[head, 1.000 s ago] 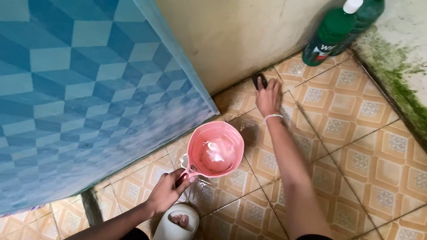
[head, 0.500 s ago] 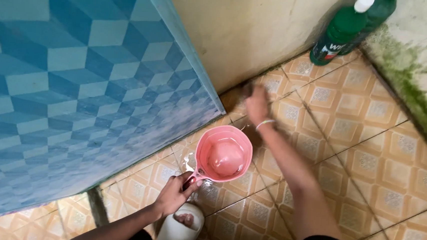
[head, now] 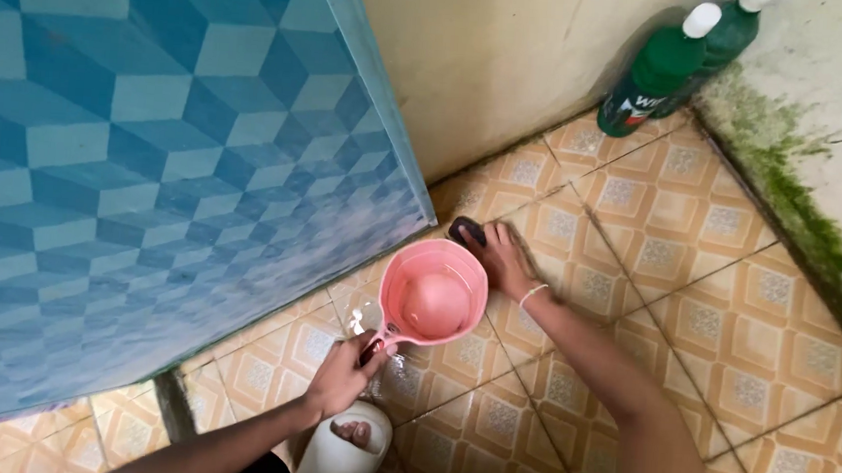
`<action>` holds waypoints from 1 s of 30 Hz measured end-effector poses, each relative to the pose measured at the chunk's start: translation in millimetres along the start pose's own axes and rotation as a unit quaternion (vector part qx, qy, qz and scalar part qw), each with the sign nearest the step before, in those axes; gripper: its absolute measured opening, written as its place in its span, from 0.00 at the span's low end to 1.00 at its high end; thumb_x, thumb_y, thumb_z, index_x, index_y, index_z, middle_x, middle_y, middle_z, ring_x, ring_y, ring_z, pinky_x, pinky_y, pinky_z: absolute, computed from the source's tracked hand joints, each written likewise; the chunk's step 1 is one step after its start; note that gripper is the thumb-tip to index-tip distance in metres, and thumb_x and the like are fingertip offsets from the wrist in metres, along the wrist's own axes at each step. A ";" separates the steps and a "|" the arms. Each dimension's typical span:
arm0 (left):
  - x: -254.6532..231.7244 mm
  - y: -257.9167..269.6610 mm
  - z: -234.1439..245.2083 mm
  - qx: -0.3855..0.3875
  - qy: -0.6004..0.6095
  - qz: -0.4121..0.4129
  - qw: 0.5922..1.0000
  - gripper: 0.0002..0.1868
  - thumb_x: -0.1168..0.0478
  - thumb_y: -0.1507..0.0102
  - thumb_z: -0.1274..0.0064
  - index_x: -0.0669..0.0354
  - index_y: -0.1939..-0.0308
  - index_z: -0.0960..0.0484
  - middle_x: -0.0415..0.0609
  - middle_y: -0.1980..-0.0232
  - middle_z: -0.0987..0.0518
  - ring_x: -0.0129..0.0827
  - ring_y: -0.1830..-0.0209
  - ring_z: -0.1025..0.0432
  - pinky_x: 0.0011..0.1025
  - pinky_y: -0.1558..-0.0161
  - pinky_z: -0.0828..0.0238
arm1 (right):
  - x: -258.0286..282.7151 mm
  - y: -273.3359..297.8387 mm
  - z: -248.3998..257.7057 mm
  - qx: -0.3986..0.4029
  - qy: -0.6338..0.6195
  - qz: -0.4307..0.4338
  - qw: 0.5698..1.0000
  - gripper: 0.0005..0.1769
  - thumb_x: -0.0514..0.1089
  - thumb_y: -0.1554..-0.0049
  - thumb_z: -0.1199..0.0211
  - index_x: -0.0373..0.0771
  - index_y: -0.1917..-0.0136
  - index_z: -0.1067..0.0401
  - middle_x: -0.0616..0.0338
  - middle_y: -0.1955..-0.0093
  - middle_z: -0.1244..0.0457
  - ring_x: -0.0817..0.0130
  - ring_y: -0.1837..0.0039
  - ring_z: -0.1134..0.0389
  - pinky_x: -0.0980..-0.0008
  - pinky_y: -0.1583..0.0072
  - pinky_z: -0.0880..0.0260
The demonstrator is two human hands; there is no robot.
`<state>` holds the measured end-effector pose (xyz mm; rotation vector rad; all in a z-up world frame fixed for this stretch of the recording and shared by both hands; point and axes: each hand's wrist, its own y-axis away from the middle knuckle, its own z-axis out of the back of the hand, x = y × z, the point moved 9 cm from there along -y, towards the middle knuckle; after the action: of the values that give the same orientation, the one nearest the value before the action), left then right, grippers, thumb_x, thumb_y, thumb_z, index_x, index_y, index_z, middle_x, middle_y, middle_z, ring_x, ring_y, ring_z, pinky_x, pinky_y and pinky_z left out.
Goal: Cleaning and scrubbing the floor tiles in a bathroom using a sponge and water.
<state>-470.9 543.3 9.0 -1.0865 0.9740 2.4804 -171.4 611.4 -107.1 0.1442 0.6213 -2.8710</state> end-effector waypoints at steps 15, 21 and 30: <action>-57.6 -20.6 8.3 -0.035 -0.016 -0.069 0.997 0.24 0.44 0.34 0.51 0.65 0.55 0.20 0.56 0.77 0.25 0.42 0.79 0.31 0.43 0.68 0.35 | -70.3 43.0 18.4 0.159 -0.341 -0.303 0.876 0.22 0.46 0.41 0.40 0.33 0.37 0.30 0.38 0.44 0.34 0.42 0.44 0.32 0.49 0.43 0.31; -93.2 -19.6 17.3 -0.013 -0.019 -0.063 0.998 0.24 0.43 0.34 0.51 0.64 0.56 0.20 0.58 0.80 0.27 0.45 0.79 0.32 0.45 0.69 0.36 | -73.0 42.3 72.1 0.042 -0.202 -0.385 0.899 0.18 0.52 0.35 0.42 0.35 0.42 0.30 0.35 0.44 0.35 0.41 0.44 0.33 0.49 0.42 0.33; -130.9 -30.8 20.9 -0.029 -0.024 -0.126 0.991 0.25 0.43 0.33 0.51 0.66 0.59 0.21 0.59 0.78 0.27 0.48 0.78 0.30 0.46 0.69 0.35 | 35.9 16.7 141.1 0.146 -0.445 -0.207 0.859 0.21 0.47 0.36 0.36 0.34 0.33 0.30 0.42 0.40 0.34 0.51 0.38 0.33 0.54 0.38 0.34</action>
<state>-378.1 583.6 100.0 -1.0876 0.7069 2.3302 -210.2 531.3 9.3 -1.3424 0.0145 -2.9038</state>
